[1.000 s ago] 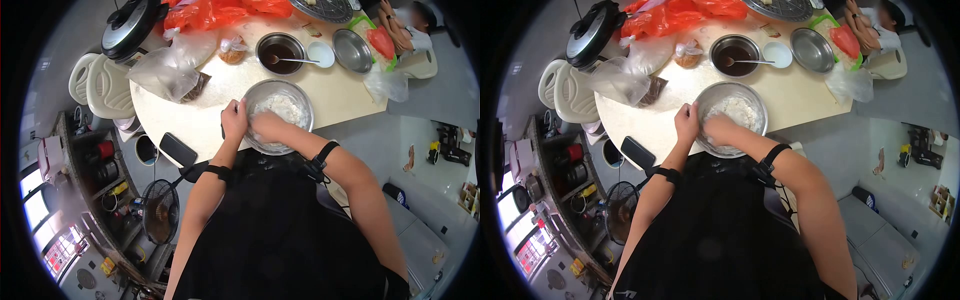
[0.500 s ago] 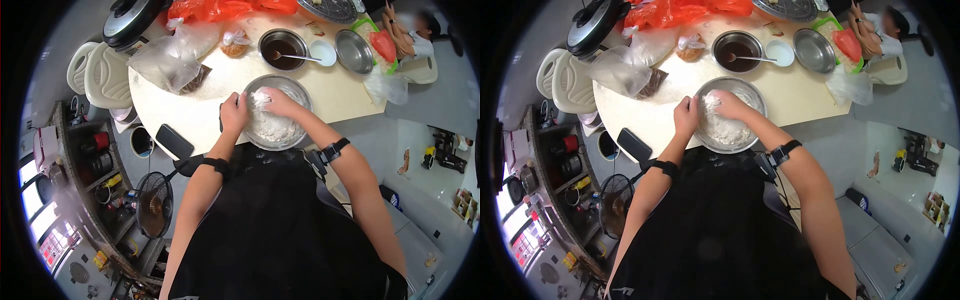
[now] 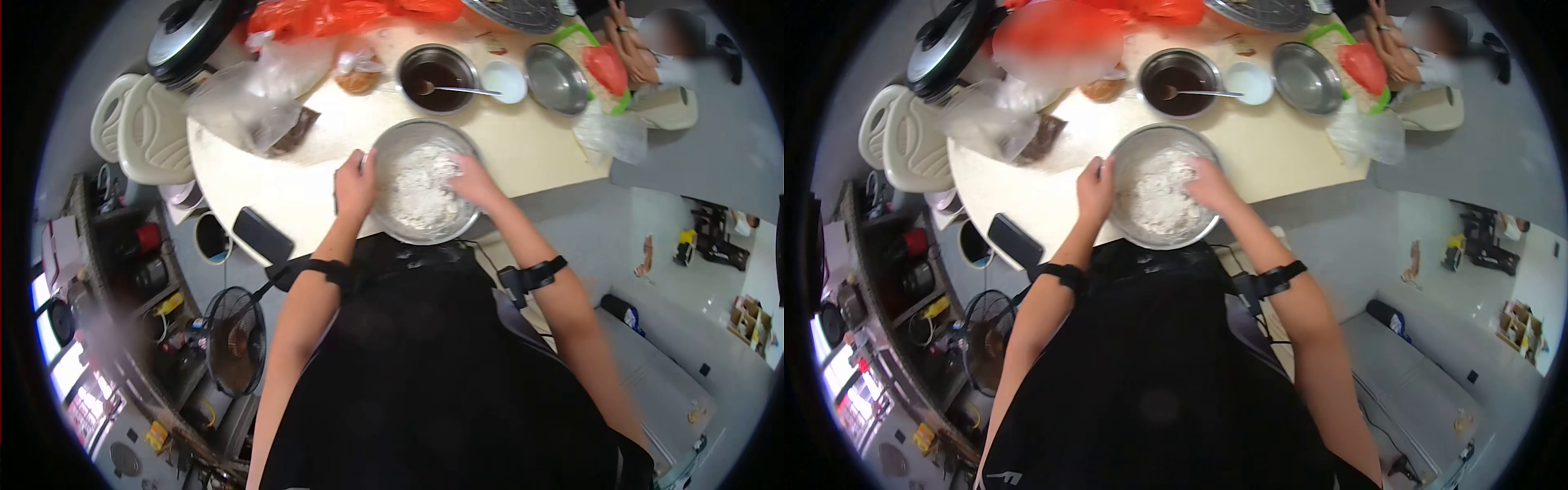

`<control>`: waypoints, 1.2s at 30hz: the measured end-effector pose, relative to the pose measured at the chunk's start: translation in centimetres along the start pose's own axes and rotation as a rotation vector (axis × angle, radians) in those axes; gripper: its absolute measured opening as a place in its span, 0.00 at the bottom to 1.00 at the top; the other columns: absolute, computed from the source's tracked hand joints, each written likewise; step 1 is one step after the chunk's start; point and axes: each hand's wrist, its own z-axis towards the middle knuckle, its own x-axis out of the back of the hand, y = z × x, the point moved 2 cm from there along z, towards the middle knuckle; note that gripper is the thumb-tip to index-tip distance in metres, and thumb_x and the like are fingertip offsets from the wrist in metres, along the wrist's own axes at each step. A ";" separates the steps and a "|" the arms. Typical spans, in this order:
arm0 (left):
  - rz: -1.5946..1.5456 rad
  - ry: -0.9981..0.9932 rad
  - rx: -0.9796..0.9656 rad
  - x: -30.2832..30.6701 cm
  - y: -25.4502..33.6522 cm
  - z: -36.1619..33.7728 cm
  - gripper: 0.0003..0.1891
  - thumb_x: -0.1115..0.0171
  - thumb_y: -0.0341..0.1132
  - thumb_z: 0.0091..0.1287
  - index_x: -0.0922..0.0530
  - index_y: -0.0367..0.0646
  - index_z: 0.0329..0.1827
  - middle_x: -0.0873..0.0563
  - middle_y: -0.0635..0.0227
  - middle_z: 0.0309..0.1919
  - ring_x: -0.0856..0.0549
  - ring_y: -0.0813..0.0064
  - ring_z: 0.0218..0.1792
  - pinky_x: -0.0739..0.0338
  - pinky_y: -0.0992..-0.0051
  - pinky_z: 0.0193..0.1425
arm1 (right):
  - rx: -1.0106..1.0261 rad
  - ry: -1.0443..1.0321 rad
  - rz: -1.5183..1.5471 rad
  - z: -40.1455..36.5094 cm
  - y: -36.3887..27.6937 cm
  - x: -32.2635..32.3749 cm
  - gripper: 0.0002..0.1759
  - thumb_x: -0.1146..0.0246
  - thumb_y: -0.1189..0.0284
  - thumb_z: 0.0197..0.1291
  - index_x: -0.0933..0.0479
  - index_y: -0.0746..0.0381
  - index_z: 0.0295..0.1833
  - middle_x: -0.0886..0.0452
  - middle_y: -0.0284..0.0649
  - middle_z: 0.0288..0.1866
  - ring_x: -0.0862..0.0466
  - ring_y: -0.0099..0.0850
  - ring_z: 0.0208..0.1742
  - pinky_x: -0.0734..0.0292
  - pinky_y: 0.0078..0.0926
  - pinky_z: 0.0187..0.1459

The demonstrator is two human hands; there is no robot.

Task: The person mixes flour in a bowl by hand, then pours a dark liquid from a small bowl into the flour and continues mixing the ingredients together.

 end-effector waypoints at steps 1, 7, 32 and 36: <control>-0.021 -0.016 0.014 0.0 0.0 0.0 0.24 0.38 0.48 0.79 0.24 0.36 0.30 0.21 0.48 0.21 0.23 0.50 0.23 0.27 0.57 0.34 | 0.086 0.072 -0.161 -0.3 -0.7 0.1 0.25 0.31 0.75 0.58 0.19 0.73 0.62 0.13 0.62 0.57 0.13 0.54 0.60 0.20 0.40 0.63; 0.020 -0.003 -0.007 0.0 -0.4 0.2 0.24 0.38 0.47 0.79 0.26 0.35 0.29 0.25 0.51 0.20 0.28 0.61 0.23 0.29 0.61 0.33 | 0.192 0.126 -0.204 -1.7 -2.2 -1.7 0.21 0.33 0.73 0.59 0.17 0.70 0.57 0.14 0.62 0.53 0.15 0.58 0.58 0.20 0.48 0.60; 0.043 0.006 0.048 0.3 0.2 -0.4 0.23 0.38 0.50 0.78 0.26 0.38 0.32 0.18 0.43 0.27 0.18 0.36 0.33 0.26 0.48 0.36 | 0.258 0.015 -0.930 3.9 -4.9 -9.2 0.20 0.43 0.54 0.75 0.14 0.59 0.51 0.16 0.46 0.54 0.18 0.46 0.60 0.23 0.52 0.56; 0.147 -0.042 0.024 0.9 1.5 -0.1 0.24 0.42 0.53 0.79 0.23 0.40 0.34 0.16 0.43 0.29 0.16 0.36 0.36 0.24 0.48 0.39 | 0.323 0.054 -0.854 4.5 -4.1 -8.6 0.21 0.41 0.55 0.74 0.15 0.61 0.54 0.18 0.50 0.58 0.19 0.49 0.62 0.24 0.53 0.61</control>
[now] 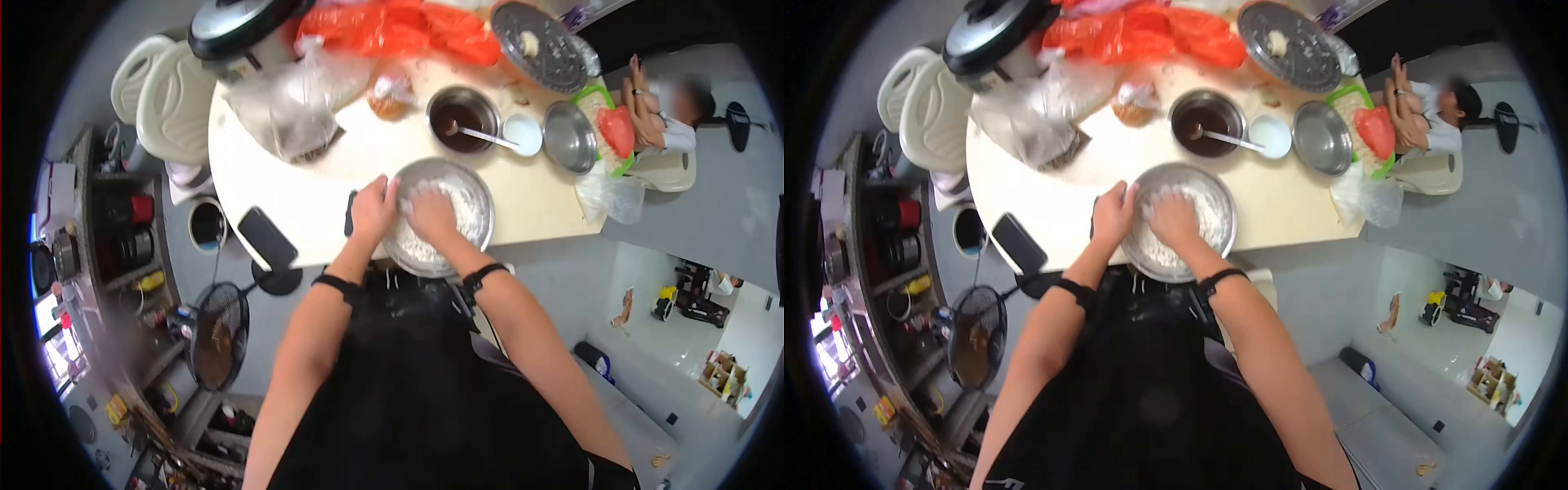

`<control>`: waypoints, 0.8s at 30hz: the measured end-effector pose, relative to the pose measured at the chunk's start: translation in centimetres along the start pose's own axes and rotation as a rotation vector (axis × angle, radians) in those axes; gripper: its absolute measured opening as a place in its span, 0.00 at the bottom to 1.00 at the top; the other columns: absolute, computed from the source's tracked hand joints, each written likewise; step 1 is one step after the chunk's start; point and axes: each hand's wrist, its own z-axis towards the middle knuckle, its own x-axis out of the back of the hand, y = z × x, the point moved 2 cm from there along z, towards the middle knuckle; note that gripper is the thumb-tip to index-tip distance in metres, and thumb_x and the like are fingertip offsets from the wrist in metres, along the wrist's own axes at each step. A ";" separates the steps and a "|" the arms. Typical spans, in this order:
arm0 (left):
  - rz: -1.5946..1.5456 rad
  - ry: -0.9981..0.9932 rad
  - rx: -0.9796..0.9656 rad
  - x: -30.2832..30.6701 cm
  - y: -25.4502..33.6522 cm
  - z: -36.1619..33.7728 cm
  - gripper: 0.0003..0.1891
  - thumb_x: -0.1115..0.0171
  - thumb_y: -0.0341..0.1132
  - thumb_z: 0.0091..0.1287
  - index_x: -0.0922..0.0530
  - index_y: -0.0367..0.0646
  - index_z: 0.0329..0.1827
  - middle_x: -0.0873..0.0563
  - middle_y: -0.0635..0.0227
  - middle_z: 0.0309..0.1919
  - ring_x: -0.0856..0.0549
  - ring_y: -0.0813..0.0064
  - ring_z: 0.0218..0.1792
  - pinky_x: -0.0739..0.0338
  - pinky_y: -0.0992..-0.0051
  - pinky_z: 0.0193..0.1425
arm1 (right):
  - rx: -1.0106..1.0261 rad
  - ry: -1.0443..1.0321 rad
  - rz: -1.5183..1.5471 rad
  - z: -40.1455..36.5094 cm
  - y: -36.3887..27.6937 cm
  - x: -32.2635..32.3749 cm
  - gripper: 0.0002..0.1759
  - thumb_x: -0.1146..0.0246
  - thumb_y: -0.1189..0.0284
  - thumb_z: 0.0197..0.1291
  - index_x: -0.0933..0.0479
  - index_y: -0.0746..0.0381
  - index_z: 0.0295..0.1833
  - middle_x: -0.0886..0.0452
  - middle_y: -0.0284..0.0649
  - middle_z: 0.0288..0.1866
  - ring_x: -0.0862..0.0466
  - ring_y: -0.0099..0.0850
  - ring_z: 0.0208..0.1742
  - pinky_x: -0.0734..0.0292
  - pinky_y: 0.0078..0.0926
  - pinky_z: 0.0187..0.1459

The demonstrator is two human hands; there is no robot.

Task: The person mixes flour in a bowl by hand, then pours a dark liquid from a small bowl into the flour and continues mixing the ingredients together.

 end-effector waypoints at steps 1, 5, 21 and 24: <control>-0.004 0.002 -0.029 -0.3 -0.6 0.2 0.24 0.43 0.54 0.79 0.23 0.40 0.35 0.15 0.43 0.30 0.15 0.36 0.36 0.24 0.47 0.39 | 0.007 0.038 0.037 0.1 0.4 -0.2 0.22 0.41 0.55 0.73 0.16 0.62 0.56 0.18 0.52 0.60 0.19 0.51 0.63 0.24 0.54 0.62; -0.017 0.035 -0.020 -0.3 -1.2 -0.7 0.24 0.43 0.54 0.79 0.22 0.40 0.34 0.16 0.42 0.29 0.16 0.35 0.35 0.24 0.46 0.39 | -0.047 -0.146 0.228 -2.1 2.5 1.1 0.30 0.40 0.52 0.73 0.21 0.67 0.66 0.22 0.62 0.67 0.23 0.58 0.70 0.29 0.53 0.72; 0.099 -0.003 -0.122 0.7 -0.4 0.2 0.26 0.40 0.54 0.78 0.23 0.39 0.30 0.18 0.46 0.24 0.19 0.39 0.30 0.27 0.50 0.35 | 0.279 -0.395 0.023 -2.5 3.5 3.5 0.28 0.33 0.49 0.64 0.16 0.64 0.53 0.12 0.52 0.51 0.13 0.51 0.57 0.20 0.53 0.61; 0.068 -0.041 -0.089 0.5 -0.5 1.0 0.26 0.40 0.53 0.78 0.24 0.38 0.30 0.19 0.45 0.24 0.19 0.39 0.30 0.27 0.51 0.36 | 0.137 -0.495 0.024 -2.8 4.1 5.1 0.29 0.34 0.49 0.66 0.17 0.65 0.54 0.12 0.54 0.54 0.14 0.52 0.59 0.21 0.53 0.62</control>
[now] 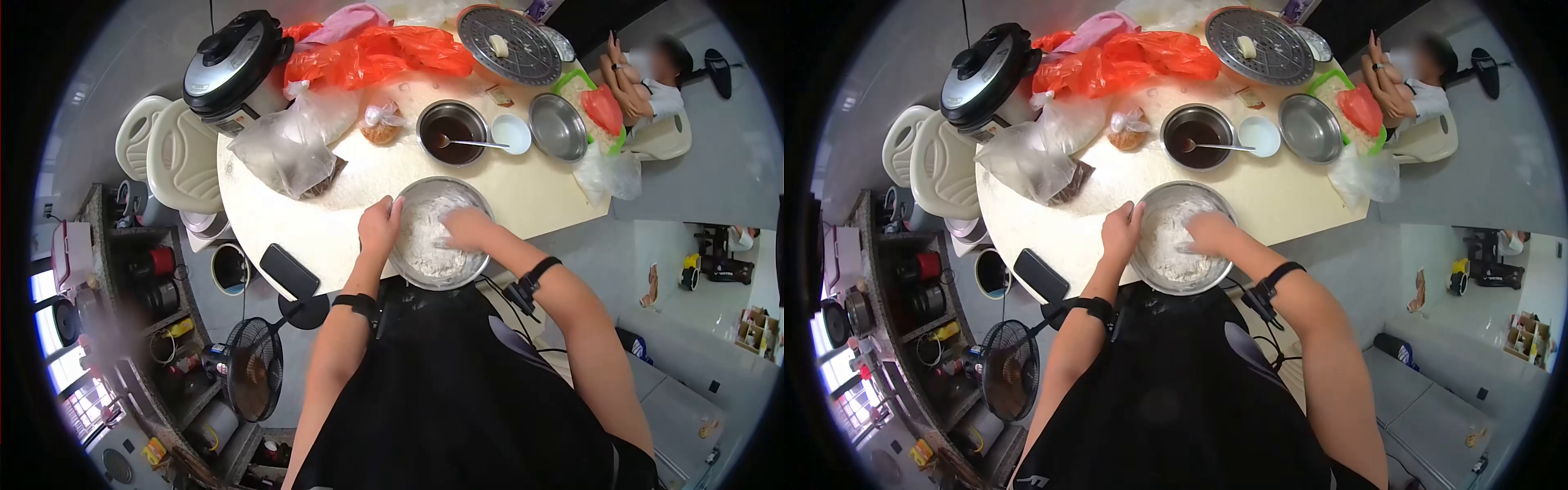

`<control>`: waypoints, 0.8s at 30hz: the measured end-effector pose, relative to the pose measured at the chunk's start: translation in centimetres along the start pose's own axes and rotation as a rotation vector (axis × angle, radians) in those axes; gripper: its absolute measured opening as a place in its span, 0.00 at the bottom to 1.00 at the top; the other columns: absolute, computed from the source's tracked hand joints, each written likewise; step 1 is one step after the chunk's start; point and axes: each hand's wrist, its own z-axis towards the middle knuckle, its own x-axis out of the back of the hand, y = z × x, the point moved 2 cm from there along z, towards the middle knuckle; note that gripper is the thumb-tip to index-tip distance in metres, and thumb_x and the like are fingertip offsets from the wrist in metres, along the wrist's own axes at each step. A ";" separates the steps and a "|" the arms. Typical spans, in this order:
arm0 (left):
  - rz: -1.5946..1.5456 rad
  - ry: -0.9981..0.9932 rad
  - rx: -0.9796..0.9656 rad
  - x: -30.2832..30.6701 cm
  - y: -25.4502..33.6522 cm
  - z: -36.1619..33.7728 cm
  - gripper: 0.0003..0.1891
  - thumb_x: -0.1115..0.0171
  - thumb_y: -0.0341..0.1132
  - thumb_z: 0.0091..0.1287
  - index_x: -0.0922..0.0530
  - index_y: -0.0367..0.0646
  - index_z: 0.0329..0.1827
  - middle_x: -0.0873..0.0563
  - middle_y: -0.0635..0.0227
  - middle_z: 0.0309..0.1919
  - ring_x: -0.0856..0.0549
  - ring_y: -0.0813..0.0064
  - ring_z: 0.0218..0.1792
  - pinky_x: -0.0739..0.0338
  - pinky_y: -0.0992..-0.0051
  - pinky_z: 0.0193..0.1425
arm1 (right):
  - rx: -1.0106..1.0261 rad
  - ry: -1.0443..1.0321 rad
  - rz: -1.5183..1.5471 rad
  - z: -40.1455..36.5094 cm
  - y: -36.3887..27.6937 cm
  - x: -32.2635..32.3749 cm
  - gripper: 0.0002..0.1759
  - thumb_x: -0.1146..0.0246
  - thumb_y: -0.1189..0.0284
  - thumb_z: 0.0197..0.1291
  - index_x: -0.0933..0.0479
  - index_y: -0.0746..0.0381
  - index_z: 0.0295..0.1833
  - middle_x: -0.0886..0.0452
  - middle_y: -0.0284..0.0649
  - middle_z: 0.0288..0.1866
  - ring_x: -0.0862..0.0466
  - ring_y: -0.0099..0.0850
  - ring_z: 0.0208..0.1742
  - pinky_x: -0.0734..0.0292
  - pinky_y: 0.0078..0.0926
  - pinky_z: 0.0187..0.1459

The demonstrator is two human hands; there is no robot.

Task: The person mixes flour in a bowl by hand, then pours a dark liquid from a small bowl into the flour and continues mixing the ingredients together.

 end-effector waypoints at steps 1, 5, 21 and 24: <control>0.005 0.006 -0.020 0.1 0.0 0.4 0.26 0.39 0.52 0.78 0.24 0.37 0.30 0.19 0.45 0.24 0.19 0.40 0.30 0.27 0.51 0.35 | -0.035 0.017 0.051 0.0 0.2 -0.2 0.29 0.34 0.49 0.66 0.17 0.66 0.55 0.13 0.55 0.55 0.14 0.53 0.60 0.21 0.53 0.63; -0.049 -0.002 -0.045 -0.1 0.3 0.7 0.26 0.39 0.51 0.78 0.25 0.37 0.29 0.20 0.44 0.23 0.20 0.39 0.29 0.27 0.51 0.35 | -0.085 0.083 0.216 -0.6 1.7 -4.1 0.31 0.35 0.52 0.68 0.20 0.71 0.60 0.15 0.61 0.59 0.16 0.57 0.62 0.23 0.52 0.66; -0.120 -0.044 -0.009 -0.3 0.4 0.9 0.26 0.36 0.48 0.79 0.28 0.34 0.28 0.27 0.47 0.20 0.32 0.55 0.22 0.32 0.58 0.31 | -0.330 -0.098 0.791 2.6 1.8 -3.4 0.53 0.30 0.45 0.63 0.34 0.82 0.75 0.24 0.69 0.72 0.20 0.53 0.73 0.26 0.38 0.73; -0.135 -0.045 0.002 -0.2 0.4 0.9 0.26 0.36 0.48 0.79 0.28 0.34 0.28 0.28 0.49 0.19 0.33 0.58 0.22 0.32 0.59 0.31 | -0.291 -0.103 0.700 2.9 1.1 -3.5 0.50 0.27 0.50 0.60 0.32 0.80 0.75 0.22 0.67 0.71 0.20 0.53 0.73 0.26 0.39 0.73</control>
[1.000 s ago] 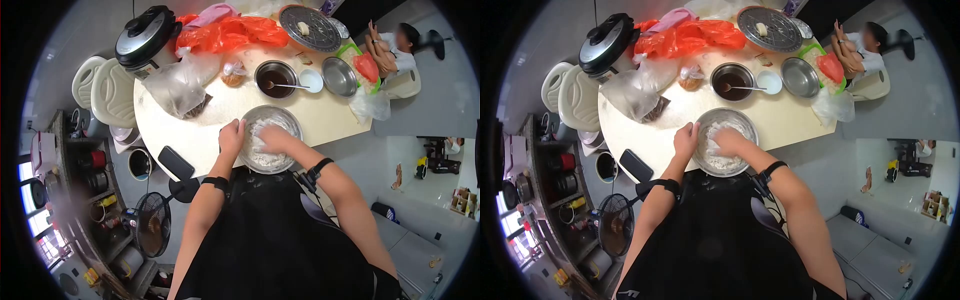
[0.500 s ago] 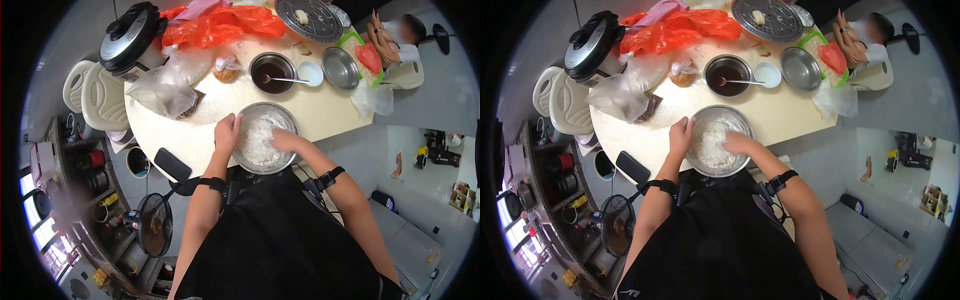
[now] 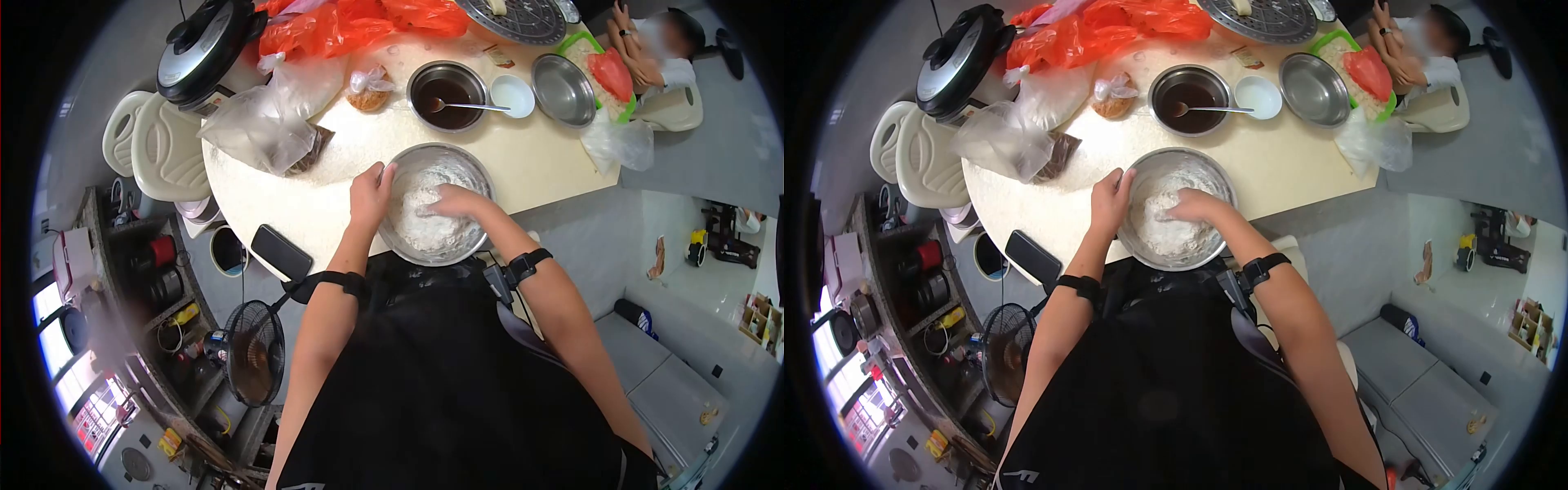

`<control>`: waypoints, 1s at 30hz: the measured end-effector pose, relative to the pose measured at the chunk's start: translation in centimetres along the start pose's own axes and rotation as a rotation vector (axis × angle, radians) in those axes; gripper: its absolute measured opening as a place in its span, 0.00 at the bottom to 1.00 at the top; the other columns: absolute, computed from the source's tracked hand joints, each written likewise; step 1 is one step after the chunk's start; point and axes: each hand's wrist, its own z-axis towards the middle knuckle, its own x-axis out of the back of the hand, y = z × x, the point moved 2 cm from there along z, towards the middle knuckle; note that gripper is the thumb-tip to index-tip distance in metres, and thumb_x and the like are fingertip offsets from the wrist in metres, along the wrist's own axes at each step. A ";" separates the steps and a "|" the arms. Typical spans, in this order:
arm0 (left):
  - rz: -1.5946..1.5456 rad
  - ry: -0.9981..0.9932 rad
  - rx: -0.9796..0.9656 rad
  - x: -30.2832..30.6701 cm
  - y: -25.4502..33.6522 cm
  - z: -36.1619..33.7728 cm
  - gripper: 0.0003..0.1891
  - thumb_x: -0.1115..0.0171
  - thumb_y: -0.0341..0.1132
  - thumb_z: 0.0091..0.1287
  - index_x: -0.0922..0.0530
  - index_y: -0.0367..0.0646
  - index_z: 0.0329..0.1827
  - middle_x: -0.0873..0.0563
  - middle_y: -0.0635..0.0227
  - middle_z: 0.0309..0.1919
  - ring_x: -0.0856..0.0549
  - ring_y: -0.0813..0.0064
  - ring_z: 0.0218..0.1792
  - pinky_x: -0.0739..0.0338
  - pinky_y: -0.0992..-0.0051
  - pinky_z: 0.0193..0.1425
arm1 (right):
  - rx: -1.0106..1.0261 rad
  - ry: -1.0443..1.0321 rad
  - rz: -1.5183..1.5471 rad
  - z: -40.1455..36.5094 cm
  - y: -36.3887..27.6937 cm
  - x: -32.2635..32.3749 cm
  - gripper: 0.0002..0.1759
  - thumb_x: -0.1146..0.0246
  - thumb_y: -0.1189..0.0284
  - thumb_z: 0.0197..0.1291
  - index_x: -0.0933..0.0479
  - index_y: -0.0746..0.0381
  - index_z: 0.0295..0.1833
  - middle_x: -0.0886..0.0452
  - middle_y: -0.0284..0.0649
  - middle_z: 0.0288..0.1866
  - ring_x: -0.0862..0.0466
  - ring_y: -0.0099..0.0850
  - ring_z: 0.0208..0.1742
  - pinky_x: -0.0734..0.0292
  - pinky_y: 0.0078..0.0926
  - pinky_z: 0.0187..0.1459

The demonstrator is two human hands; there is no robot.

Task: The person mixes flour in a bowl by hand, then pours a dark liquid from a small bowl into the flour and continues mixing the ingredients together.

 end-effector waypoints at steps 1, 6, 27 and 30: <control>0.002 0.011 -0.016 0.0 0.0 0.0 0.26 0.36 0.48 0.79 0.28 0.34 0.28 0.28 0.49 0.19 0.33 0.59 0.22 0.32 0.59 0.31 | 0.067 0.053 -0.034 -0.2 0.0 -0.4 0.49 0.26 0.53 0.60 0.32 0.79 0.76 0.22 0.66 0.71 0.20 0.53 0.73 0.26 0.39 0.73; 0.007 0.005 -0.010 -0.1 0.0 0.0 0.26 0.36 0.49 0.79 0.28 0.34 0.29 0.29 0.50 0.19 0.33 0.61 0.22 0.32 0.60 0.31 | 0.181 0.119 -0.140 -2.3 -1.9 -0.3 0.47 0.22 0.61 0.51 0.29 0.75 0.74 0.19 0.63 0.69 0.19 0.53 0.70 0.25 0.42 0.71; 0.015 0.040 0.108 -0.1 -0.2 -0.7 0.25 0.39 0.53 0.78 0.23 0.38 0.31 0.19 0.43 0.24 0.19 0.38 0.30 0.25 0.50 0.36 | 0.506 0.464 -0.456 -5.6 -5.5 -2.9 0.19 0.31 0.59 0.61 0.17 0.60 0.52 0.14 0.45 0.46 0.16 0.49 0.53 0.20 0.49 0.56; 0.004 0.048 0.098 0.0 -0.4 -0.5 0.25 0.38 0.53 0.77 0.22 0.38 0.30 0.19 0.44 0.24 0.19 0.38 0.30 0.25 0.51 0.36 | 0.420 0.488 -0.534 -3.9 -5.9 -3.5 0.16 0.34 0.61 0.64 0.17 0.58 0.53 0.16 0.42 0.48 0.17 0.44 0.55 0.20 0.49 0.53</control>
